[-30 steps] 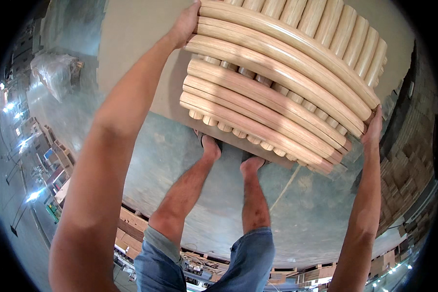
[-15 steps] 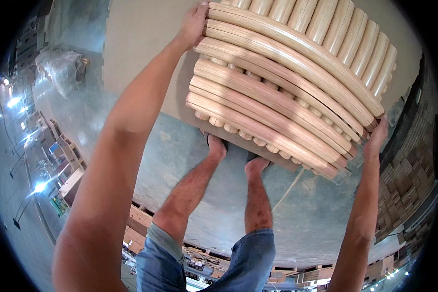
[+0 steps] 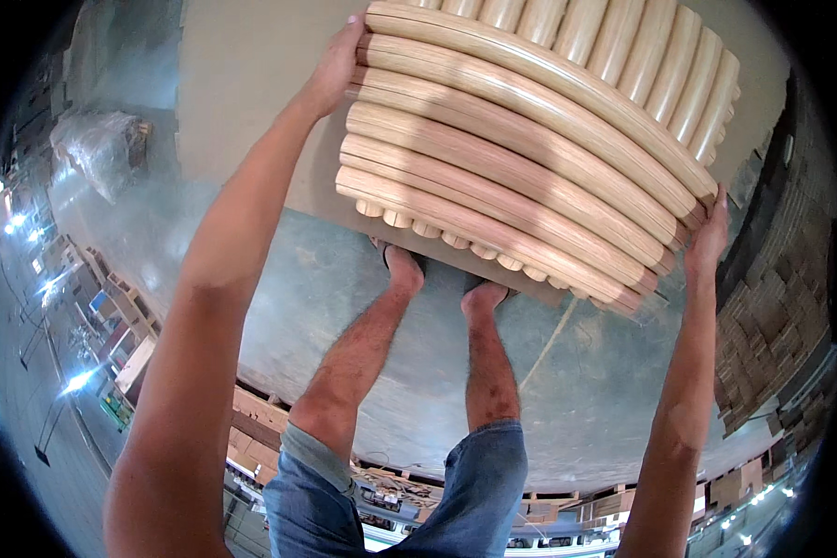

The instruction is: The person stacks curved wooden pieces onto a cardboard sheet on the floor. They then unwrap a bundle of long wooden dowels and feed them one by one through a table saw to cut them into shorter segments.

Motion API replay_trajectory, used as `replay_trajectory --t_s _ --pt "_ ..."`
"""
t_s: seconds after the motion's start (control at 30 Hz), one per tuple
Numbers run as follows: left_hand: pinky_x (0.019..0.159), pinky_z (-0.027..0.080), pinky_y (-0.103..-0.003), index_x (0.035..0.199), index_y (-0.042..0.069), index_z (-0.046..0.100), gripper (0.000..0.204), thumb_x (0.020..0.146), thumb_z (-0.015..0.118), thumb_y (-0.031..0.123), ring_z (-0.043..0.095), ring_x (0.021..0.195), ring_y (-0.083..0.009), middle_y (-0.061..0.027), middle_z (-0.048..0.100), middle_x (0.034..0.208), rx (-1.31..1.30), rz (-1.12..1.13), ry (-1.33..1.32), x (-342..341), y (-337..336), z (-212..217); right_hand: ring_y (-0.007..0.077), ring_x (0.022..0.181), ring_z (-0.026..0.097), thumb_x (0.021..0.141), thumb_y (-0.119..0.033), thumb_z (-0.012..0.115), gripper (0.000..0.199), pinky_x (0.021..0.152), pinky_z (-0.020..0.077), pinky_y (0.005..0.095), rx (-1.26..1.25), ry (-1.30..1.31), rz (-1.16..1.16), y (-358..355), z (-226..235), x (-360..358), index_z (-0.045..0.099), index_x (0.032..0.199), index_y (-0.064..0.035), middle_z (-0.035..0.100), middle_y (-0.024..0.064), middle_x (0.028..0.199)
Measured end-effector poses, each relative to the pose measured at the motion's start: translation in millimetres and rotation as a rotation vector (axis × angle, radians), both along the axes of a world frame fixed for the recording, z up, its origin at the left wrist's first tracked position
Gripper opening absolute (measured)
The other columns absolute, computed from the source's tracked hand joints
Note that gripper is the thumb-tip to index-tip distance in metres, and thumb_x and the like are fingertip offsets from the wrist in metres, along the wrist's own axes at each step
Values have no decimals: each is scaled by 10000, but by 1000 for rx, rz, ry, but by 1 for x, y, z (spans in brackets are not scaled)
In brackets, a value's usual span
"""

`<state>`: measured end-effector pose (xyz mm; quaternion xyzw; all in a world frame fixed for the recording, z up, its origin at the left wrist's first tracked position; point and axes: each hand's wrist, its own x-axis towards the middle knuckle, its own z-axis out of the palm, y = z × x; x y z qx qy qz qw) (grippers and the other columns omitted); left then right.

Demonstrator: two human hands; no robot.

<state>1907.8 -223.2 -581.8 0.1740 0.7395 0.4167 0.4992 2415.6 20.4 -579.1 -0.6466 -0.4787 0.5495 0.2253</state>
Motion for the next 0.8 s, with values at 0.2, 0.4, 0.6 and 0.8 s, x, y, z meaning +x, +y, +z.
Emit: replay_trajectory --t_s 0.2,0.4,0.6,0.8 --pt "1121 344 -379 1583 97 185 768 1027 176 627 443 1341 -238 -112 411 1516 56 -65 87 2 -9 20 244 1323 462 1081 -461 246 601 1113 345 395 -56 0 28 0 3 -5 280 1557 -96 449 147 1486" --pt "1132 321 -396 1586 97 182 789 1020 172 645 437 1343 -236 -108 425 1500 30 -49 -9 22 -21 22 291 1411 352 1061 -545 207 701 1167 268 416 -180 320 -44 -26 8 7 235 1557 -51 355 137 1549" --pt "1144 304 -405 1587 103 180 780 1023 180 641 397 1381 -245 -114 405 1520 48 0 -46 22 -20 23 285 1399 368 1051 -571 202 721 1170 258 424 -249 246 -112 -33 21 -3 258 1549 -52 360 142 1544" --pt "1190 237 -401 1583 97 183 822 1002 145 677 321 1439 -243 -97 337 1575 91 -10 -30 15 -30 11 292 1432 328 1044 -588 181 747 1182 220 460 -156 234 -33 -30 13 11 195 1573 -60 307 154 1582"
